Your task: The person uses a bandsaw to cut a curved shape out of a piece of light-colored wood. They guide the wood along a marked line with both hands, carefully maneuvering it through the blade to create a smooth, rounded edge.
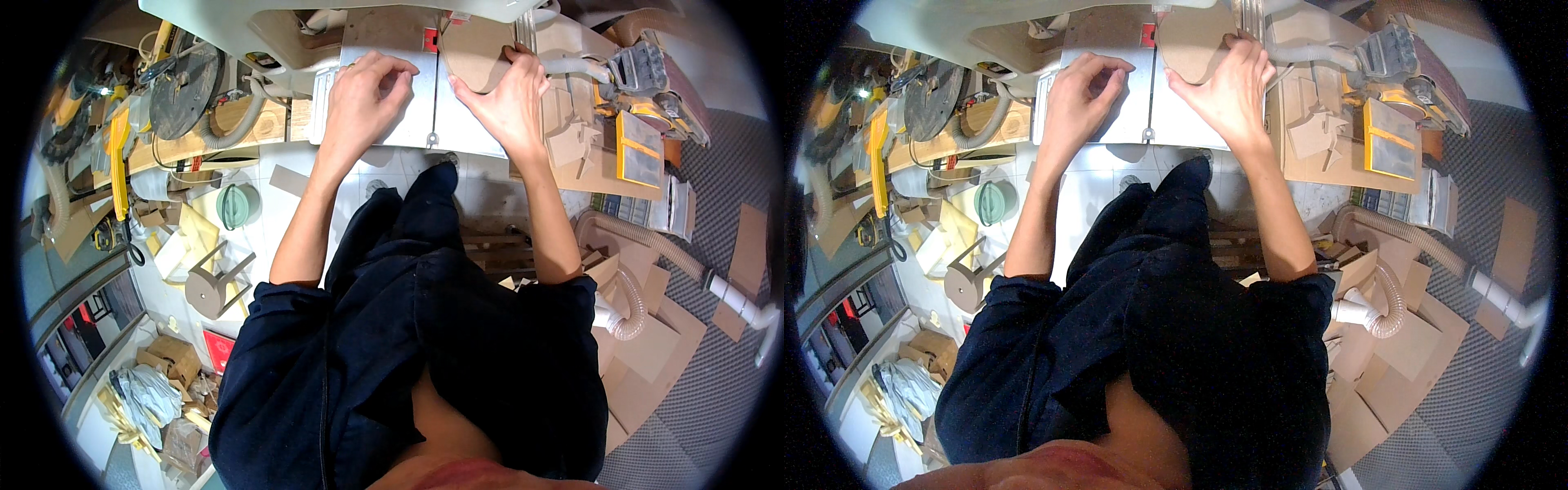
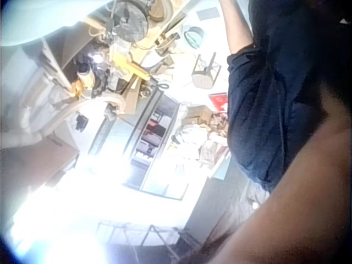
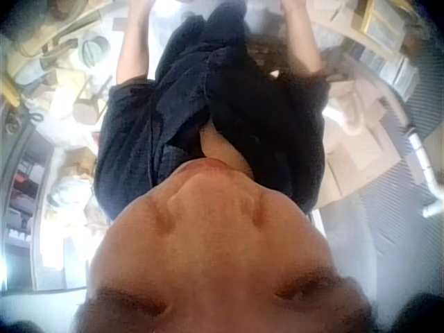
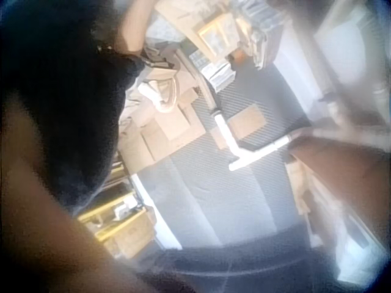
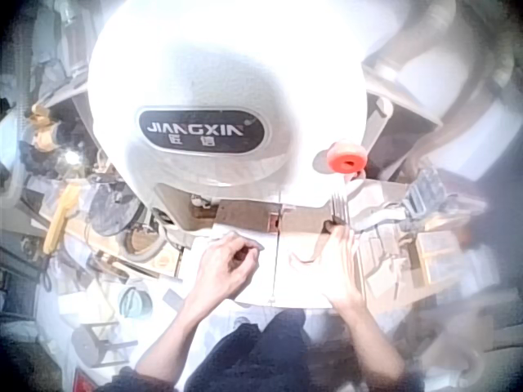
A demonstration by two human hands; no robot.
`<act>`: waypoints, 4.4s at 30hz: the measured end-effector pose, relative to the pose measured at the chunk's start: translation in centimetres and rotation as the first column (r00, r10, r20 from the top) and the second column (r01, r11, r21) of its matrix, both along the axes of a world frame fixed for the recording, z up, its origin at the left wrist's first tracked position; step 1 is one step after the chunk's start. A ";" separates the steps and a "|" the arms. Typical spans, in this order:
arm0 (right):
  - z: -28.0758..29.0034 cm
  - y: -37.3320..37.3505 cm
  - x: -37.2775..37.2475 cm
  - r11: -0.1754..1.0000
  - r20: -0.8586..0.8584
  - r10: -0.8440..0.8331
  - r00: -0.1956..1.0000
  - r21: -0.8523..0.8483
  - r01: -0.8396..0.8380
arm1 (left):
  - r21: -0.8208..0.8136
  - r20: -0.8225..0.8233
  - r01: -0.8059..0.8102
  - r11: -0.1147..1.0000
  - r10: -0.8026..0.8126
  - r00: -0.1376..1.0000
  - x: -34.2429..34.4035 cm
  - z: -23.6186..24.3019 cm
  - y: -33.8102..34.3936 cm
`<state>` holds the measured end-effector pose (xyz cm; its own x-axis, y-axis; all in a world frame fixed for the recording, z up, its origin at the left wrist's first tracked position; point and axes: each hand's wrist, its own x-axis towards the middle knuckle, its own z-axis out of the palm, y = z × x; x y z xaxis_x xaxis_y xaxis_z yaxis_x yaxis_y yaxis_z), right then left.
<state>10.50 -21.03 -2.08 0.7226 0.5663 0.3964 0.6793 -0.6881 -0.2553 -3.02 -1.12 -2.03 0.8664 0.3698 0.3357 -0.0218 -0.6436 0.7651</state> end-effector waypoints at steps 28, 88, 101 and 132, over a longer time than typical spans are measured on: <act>-0.6 0.1 0.3 0.997 0.005 0.047 0.999 0.065 -0.047 | -0.001 -0.009 0.008 1.000 -0.008 1.000 0.1 0.3 0.1; -0.9 0.7 -0.8 0.996 -0.015 -0.030 0.999 0.088 0.031 | -0.016 -0.010 0.001 1.000 -0.001 1.000 0.1 0.2 0.0; -1.1 0.8 -0.6 0.995 -0.014 -0.029 0.999 0.095 0.030 | -0.002 -0.006 -0.003 1.000 0.003 1.000 0.0 0.3 -0.1; -0.7 1.0 -0.6 0.997 0.009 -0.040 0.999 0.074 0.039 | -0.020 -0.011 -0.009 1.000 0.009 1.000 0.0 0.4 -0.1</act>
<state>9.87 -20.04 -2.77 0.7392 0.5065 0.4439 0.6551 -0.6939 -0.2991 -2.99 -1.24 -1.64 0.8664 0.3844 0.3189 -0.0076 -0.6282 0.7780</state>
